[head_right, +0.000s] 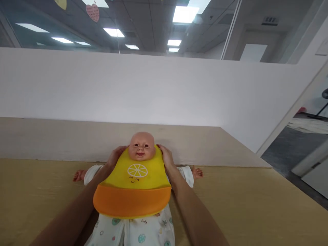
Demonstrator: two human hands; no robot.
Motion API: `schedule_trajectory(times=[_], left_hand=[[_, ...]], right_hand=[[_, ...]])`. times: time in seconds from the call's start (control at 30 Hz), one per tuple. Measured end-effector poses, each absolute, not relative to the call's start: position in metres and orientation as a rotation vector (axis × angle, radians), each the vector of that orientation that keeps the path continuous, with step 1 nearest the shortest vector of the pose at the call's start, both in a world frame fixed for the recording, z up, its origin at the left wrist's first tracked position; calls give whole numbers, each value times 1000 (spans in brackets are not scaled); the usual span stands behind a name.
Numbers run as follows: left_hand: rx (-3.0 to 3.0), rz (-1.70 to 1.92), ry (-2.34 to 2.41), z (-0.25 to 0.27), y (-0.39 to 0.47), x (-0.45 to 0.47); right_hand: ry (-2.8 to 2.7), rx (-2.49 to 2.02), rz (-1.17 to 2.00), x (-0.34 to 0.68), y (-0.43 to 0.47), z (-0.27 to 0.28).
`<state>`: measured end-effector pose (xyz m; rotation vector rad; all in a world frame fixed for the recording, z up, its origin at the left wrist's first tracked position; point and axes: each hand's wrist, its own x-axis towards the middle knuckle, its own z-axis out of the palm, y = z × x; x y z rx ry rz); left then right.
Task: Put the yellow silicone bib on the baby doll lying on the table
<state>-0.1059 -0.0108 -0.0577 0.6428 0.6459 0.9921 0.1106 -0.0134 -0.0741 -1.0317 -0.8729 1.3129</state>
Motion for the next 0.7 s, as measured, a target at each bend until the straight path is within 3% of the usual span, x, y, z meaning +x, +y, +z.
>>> schedule_trajectory(times=[0.23, 0.4, 0.7], left_hand=[[721, 1038, 665, -66, -72, -106], [782, 1036, 903, -71, -119, -108], [806, 1069, 913, -77, -191, -115]], right_hand=[[-855, -984, 1285, 111, -74, -82], [-770, -909, 1463, 105, -125, -82], [-693, -861, 1611, 100, -206, -75]])
